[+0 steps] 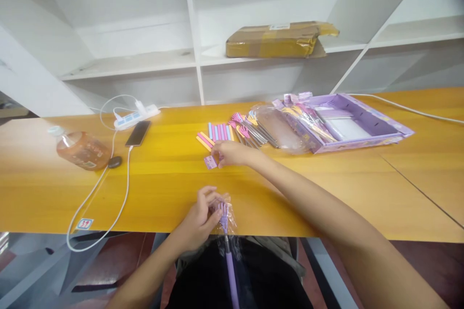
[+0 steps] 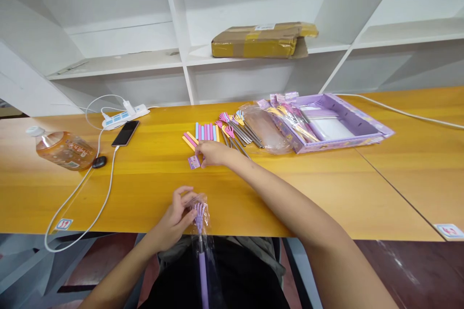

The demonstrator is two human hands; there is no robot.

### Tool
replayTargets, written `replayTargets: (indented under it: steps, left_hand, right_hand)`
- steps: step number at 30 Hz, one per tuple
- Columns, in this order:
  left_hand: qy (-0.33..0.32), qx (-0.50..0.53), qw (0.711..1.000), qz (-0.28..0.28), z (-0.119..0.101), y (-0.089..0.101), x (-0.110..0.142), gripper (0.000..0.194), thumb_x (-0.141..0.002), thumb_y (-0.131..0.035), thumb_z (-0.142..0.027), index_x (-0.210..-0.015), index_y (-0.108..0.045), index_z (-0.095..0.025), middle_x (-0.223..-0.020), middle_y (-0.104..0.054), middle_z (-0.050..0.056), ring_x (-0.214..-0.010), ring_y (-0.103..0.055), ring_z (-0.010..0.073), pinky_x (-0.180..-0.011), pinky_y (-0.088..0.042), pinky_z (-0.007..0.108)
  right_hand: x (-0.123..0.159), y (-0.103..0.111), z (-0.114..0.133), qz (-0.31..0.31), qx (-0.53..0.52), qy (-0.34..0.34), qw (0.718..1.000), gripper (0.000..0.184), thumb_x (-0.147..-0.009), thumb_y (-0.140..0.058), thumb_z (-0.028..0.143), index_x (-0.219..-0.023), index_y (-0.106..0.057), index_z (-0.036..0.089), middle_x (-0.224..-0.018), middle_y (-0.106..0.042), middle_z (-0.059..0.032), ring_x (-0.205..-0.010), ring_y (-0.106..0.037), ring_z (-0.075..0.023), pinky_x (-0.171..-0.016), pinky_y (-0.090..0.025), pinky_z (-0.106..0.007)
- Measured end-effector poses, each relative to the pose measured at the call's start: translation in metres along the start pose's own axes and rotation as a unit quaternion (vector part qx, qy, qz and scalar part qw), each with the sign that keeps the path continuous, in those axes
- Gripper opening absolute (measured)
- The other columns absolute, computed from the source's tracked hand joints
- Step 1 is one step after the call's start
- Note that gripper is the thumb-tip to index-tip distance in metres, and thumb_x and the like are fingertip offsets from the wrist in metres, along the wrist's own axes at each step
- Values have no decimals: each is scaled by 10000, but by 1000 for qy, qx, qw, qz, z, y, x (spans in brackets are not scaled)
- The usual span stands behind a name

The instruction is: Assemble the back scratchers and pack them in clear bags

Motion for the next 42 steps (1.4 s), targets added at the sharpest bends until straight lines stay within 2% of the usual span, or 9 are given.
replayTargets:
  steps: [4,7,10,14,16,21,28,33,42]
  left_hand:
    - [6,8,1000,4,-3,0,0,432,-1154,-496,-405,-1485,-257,-264,-1601,-590,213,-1541,-573,286,-1297,-405,569]
    - [3,6,1000,3,-2,0,0,420,-1153,-498,-397,-1479,-269,-264,-1607,-585,210,-1553,-562,290,-1302,-401,570]
    - [4,11,1000,-1,1,0,1,413,-1157,-491,-402,-1476,-266,-267,-1604,-589,209,-1557,-557,287,-1310,-391,576]
    - [8,11,1000,8,2,-1,1,407,-1157,-491,-401,-1475,-273,-270,-1628,-567,215,-1558,-556,292,-1311,-387,594]
    - [7,2,1000,4,2,0,1,420,-1150,-501,-394,-1483,-280,-265,-1636,-549,218,-1539,-576,297,-1305,-398,597]
    - [4,-27,1000,-10,5,0,3,408,-1138,-515,-370,-1466,-303,-252,-1636,-563,211,-1571,-534,285,-1353,-326,595]
    - [13,18,1000,-4,7,-2,3,444,-1150,-497,-375,-1481,-227,-252,-1691,-491,259,-1601,-510,292,-1333,-363,621]
    - [11,16,1000,-2,12,-2,3,456,-1143,-519,-387,-1499,-262,-265,-1688,-511,216,-1617,-490,287,-1353,-359,577]
    - [7,19,1000,-5,7,-2,1,433,-1126,-523,-319,-1472,-267,-269,-1651,-521,215,-1593,-521,308,-1339,-382,613]
  right_hand:
    - [-3,-2,-1,22,-21,-1,1000,348,-834,-902,91,-1148,-780,175,-1018,-790,-37,-878,-729,-174,-760,-490,-249]
    - [0,0,0,16,-22,-1,1000,318,-825,-915,106,-1105,-779,173,-1045,-777,-50,-919,-727,-189,-781,-495,-258]
    - [13,1,0,-23,11,-17,1000,501,-763,-1005,217,-1198,-760,179,-1223,-711,-94,-1021,-723,-234,-844,-510,-291]
    - [38,-2,-14,-62,82,-117,988,757,-744,-1039,416,-1362,-686,159,-1377,-603,-168,-1047,-744,-308,-873,-545,-358]
    - [47,-6,-24,-60,80,-129,987,686,-800,-1001,425,-1335,-687,132,-1361,-610,-189,-1071,-741,-325,-910,-550,-379]
    - [54,-9,-45,-80,35,-69,994,326,-896,-888,227,-1179,-744,151,-1229,-704,-157,-1129,-701,-301,-1015,-520,-392]
    - [58,-3,-45,-115,-44,-66,990,289,-803,-901,230,-1019,-716,179,-1099,-735,-101,-1020,-682,-264,-915,-503,-350]
    - [61,0,-43,-87,-106,-67,988,109,-876,-779,228,-938,-693,199,-900,-751,-25,-820,-677,-199,-782,-487,-300]
    - [66,0,-50,-96,-147,-57,983,109,-1001,-603,241,-1021,-698,192,-988,-777,-64,-887,-698,-222,-829,-517,-341]
Point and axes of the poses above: each hand's wrist, its own x-axis away from the middle knuckle, its own y-axis out of the back of the hand, z = x × y, the point moved 2 cm from there along -x, towards the middle knuckle
